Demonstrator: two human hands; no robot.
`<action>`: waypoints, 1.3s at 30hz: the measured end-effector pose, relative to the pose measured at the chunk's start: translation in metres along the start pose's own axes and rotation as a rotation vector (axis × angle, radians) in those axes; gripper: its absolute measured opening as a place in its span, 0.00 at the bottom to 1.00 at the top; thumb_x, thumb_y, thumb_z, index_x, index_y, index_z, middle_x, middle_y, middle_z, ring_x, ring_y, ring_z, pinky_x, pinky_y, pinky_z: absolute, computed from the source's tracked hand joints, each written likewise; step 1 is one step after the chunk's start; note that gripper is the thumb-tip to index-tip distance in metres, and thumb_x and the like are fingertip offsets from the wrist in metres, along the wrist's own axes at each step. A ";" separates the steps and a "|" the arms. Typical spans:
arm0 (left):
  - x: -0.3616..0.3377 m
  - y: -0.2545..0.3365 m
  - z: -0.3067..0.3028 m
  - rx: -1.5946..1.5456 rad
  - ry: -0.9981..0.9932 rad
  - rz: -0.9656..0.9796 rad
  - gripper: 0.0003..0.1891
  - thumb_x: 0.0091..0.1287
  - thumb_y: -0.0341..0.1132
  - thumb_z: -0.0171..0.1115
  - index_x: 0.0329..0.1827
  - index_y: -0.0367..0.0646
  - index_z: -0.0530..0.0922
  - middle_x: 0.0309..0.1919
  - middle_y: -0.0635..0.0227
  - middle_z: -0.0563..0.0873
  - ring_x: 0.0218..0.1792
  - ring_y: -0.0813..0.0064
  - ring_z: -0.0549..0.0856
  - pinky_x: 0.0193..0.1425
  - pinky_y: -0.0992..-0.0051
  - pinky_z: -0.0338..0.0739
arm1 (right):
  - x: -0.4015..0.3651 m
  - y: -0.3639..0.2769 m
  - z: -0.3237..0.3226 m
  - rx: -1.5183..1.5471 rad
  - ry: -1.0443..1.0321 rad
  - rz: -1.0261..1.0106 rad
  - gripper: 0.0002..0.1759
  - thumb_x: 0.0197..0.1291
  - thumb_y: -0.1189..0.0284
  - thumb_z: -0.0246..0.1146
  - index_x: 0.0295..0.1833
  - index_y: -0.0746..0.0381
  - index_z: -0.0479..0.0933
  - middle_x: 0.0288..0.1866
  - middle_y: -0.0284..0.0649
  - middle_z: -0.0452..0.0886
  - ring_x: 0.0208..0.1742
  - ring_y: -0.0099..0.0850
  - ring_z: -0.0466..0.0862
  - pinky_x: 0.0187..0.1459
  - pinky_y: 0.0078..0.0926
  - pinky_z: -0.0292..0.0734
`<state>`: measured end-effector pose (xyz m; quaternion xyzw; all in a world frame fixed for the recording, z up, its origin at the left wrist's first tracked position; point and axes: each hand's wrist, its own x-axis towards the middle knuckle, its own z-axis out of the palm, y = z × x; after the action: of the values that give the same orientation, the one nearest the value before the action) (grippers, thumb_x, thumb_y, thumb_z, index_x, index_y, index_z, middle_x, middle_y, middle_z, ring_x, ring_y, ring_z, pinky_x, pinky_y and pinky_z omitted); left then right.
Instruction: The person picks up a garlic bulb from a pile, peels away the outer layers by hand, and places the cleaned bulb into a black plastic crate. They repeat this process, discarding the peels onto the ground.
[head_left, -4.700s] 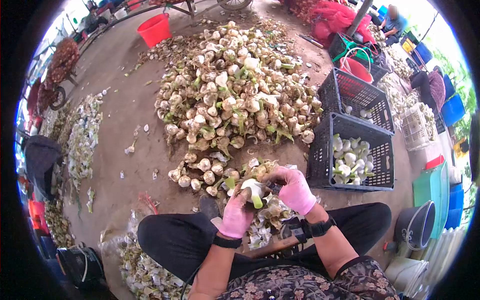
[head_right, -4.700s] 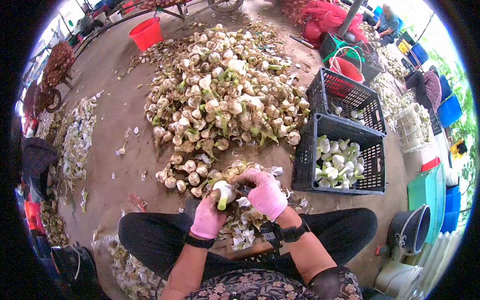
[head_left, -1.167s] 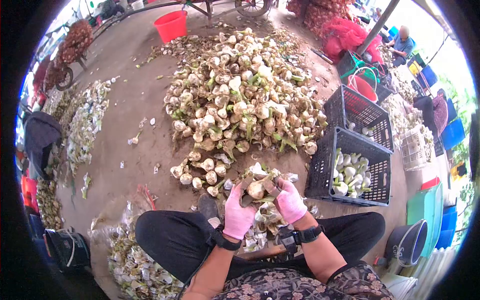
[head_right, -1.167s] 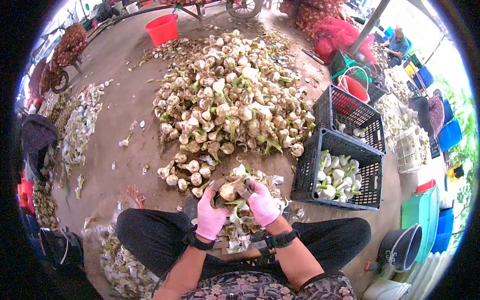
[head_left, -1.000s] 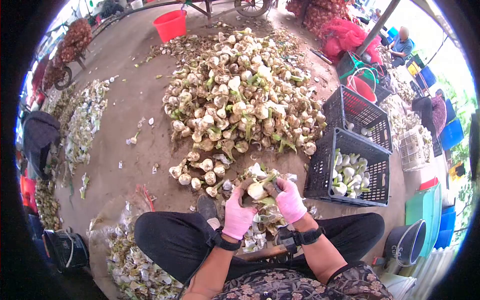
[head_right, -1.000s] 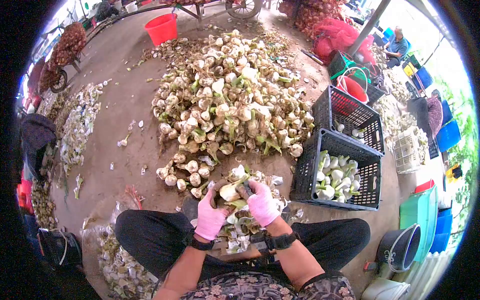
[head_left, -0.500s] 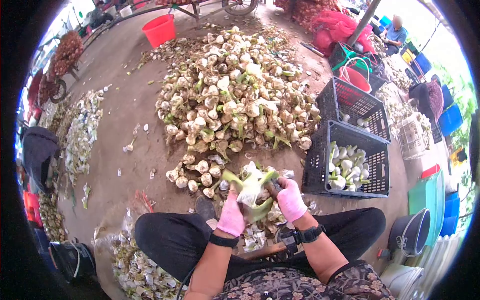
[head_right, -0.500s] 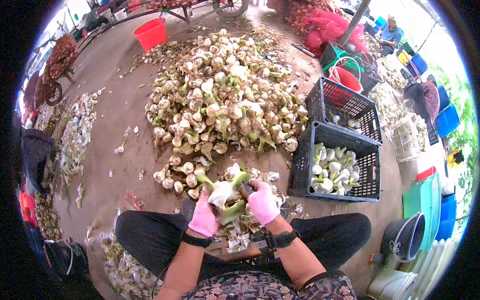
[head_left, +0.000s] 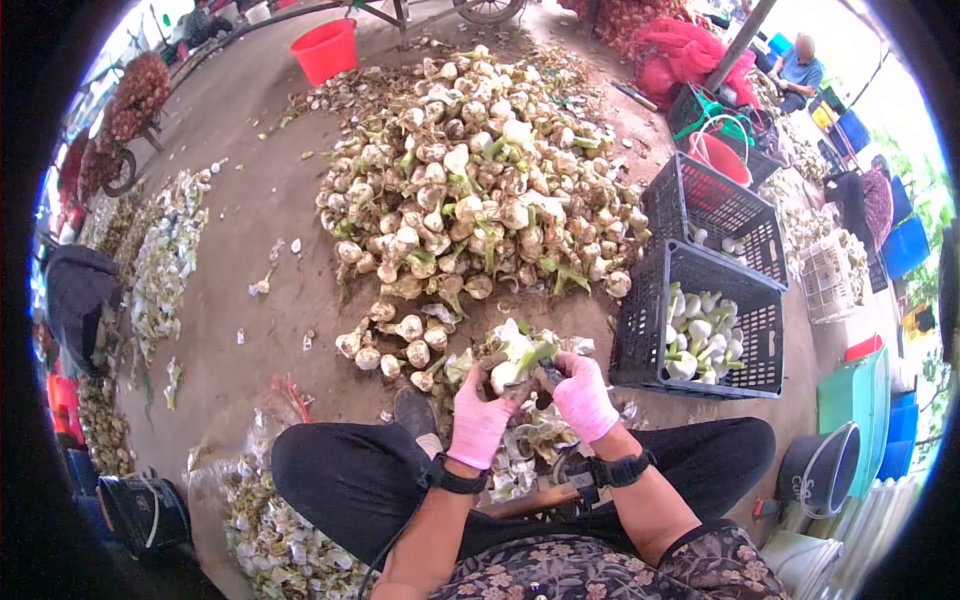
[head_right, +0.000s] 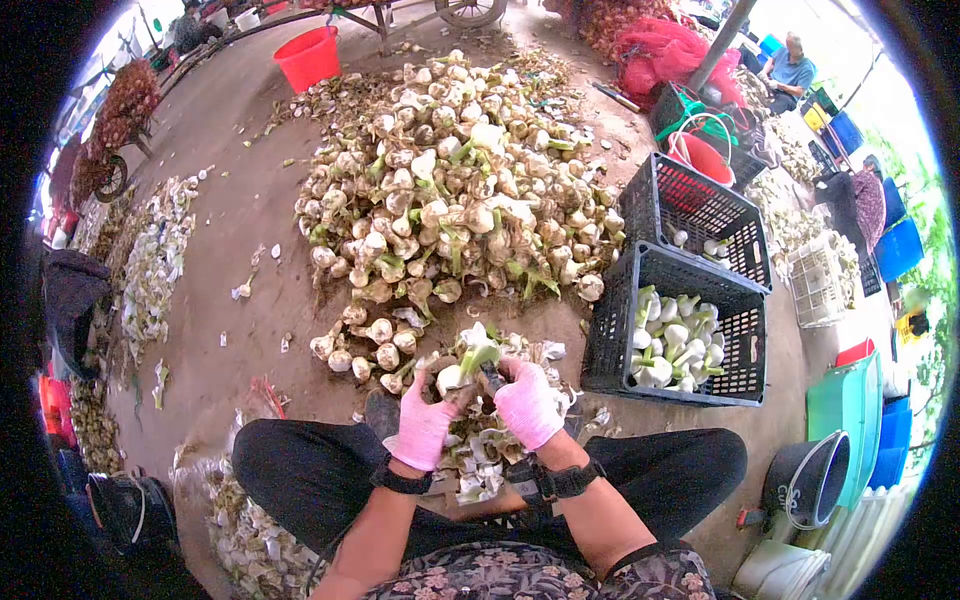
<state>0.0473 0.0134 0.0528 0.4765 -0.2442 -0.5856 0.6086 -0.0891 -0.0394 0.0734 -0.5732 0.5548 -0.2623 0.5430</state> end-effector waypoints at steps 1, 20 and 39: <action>-0.002 0.003 -0.003 -0.009 -0.010 -0.071 0.28 0.57 0.21 0.67 0.62 0.37 0.68 0.51 0.66 0.79 0.50 0.77 0.79 0.56 0.77 0.75 | 0.000 0.000 0.000 0.000 0.001 0.003 0.12 0.59 0.72 0.64 0.43 0.69 0.80 0.29 0.36 0.82 0.29 0.18 0.74 0.31 0.22 0.71; -0.009 0.003 -0.005 0.037 -0.213 -0.018 0.28 0.57 0.19 0.66 0.62 0.35 0.69 0.55 0.64 0.78 0.55 0.74 0.78 0.59 0.74 0.75 | -0.011 -0.021 -0.037 0.020 -0.214 -0.146 0.26 0.46 0.88 0.61 0.55 0.63 0.78 0.50 0.42 0.81 0.50 0.29 0.80 0.53 0.22 0.74; -0.014 0.002 -0.009 -0.386 -0.268 -0.376 0.31 0.64 0.29 0.63 0.69 0.38 0.61 0.54 0.62 0.79 0.53 0.70 0.81 0.59 0.70 0.76 | 0.009 -0.015 -0.031 -0.393 0.002 -0.390 0.05 0.52 0.74 0.63 0.36 0.62 0.79 0.32 0.47 0.81 0.35 0.45 0.82 0.37 0.36 0.76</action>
<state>0.0527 0.0292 0.0542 0.3072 -0.1140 -0.7814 0.5312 -0.1095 -0.0609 0.0928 -0.7632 0.4746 -0.2500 0.3602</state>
